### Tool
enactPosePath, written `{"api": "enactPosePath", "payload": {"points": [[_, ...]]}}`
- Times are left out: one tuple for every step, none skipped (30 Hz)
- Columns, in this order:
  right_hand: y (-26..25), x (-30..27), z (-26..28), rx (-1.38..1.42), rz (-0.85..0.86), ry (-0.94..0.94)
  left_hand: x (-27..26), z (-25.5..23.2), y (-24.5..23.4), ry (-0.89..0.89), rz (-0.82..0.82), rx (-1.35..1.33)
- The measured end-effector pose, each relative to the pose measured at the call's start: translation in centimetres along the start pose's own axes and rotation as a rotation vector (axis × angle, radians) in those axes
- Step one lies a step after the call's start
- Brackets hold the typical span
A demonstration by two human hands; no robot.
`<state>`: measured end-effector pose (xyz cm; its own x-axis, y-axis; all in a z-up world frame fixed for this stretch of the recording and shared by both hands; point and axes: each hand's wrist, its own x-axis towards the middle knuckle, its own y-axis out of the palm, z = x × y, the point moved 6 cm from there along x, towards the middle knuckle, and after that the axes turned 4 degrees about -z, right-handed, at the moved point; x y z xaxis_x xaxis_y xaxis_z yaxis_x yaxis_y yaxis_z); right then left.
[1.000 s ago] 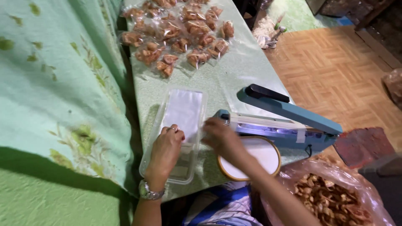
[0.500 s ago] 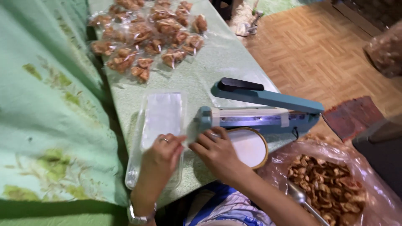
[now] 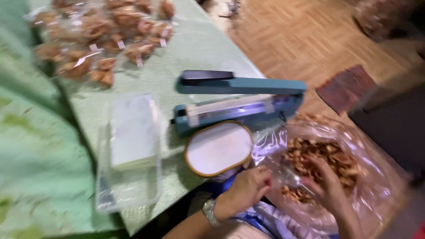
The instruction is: Packaging snacks into small plastic bags and sealing them with a heat sealer
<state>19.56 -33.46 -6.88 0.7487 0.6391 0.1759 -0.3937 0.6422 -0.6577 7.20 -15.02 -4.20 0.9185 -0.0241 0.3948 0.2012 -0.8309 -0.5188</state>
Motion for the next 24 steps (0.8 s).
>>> {"api": "enactPosePath", "payload": {"points": [[-0.3,-1.0,-5.2,-0.251,0.005,0.214,0.3,1.8,1.6,-0.136,-0.004,-0.209],[-1.1,-2.8,-10.1,-0.496,0.006,0.443,0.5,3.5,3.6,-0.275,0.009,-0.418],[-0.7,-4.5,-15.0,-0.495,-0.016,0.481,0.7,4.2,4.7,-0.265,0.049,-0.43],[0.5,-7.1,-19.9,-0.683,0.127,0.508,0.6,5.4,5.4,-0.334,-0.001,-0.4],[1.7,-10.1,-24.9,-0.863,0.282,0.533,0.6,6.7,6.2,-0.402,-0.051,-0.366],[3.2,-11.4,-26.4,-0.854,0.269,0.585,0.6,7.1,7.1,-0.392,-0.002,-0.38],[4.7,-12.2,-27.4,-0.845,0.232,0.555,0.6,8.0,7.6,-0.436,-0.016,-0.339],[6.4,-12.9,-28.5,-0.837,0.199,0.518,0.4,8.9,8.1,-0.484,-0.036,-0.295],[6.3,-13.3,-26.9,-0.83,0.19,0.563,-0.1,10.0,9.5,-0.477,0.007,-0.305],[6.3,-12.9,-25.2,-0.764,0.182,0.545,-0.8,11.5,10.8,-0.57,-0.012,-0.511],[6.5,-12.3,-23.4,-0.698,0.172,0.527,-1.6,13.1,12.0,-0.668,-0.033,-0.714],[5.8,-11.6,-22.2,-0.694,0.168,0.549,-2.1,13.9,12.9,-0.672,-0.01,-0.718],[5.3,-10.6,-20.5,-0.721,0.168,0.485,-2.8,15.2,13.5,-0.732,-0.043,-0.726],[5.0,-9.4,-18.8,-0.744,0.171,0.414,-3.8,16.5,13.8,-0.794,-0.083,-0.728],[4.5,-8.8,-18.7,-0.737,0.171,0.43,-4.2,16.7,13.6,-0.801,-0.066,-0.725],[4.0,-8.2,-19.2,-0.862,0.267,0.508,-4.1,16.8,12.7,-0.69,-0.076,-0.504],[3.5,-7.6,-19.6,-0.985,0.365,0.585,-4.0,16.7,11.7,-0.574,-0.086,-0.286],[3.2,-7.5,-20.6,-0.981,0.367,0.589,-3.9,16.6,11.1,-0.576,-0.081,-0.284],[2.9,-7.2,-21.5,-1.052,0.363,0.543,-3.7,16.3,10.4,-0.523,-0.062,-0.189],[2.9,-7.1,-22.2,-1.118,0.364,0.497,-3.8,15.9,9.7,-0.475,-0.041,-0.093],[3.9,-7.2,-23.3,-1.111,0.371,0.501,-4.5,16.7,10.3,-0.482,-0.033,-0.09],[5.2,-7.1,-24.3,-1.079,0.458,0.45,-5.2,17.9,11.0,-0.552,-0.014,-0.114],[6.6,-7.1,-25.3,-1.046,0.544,0.399,-5.9,19.0,11.7,-0.621,0.006,-0.137],[5.8,-6.1,-23.5,-1.044,0.545,0.402,-6.3,19.3,12.4,-0.622,0.01,-0.137]]}}
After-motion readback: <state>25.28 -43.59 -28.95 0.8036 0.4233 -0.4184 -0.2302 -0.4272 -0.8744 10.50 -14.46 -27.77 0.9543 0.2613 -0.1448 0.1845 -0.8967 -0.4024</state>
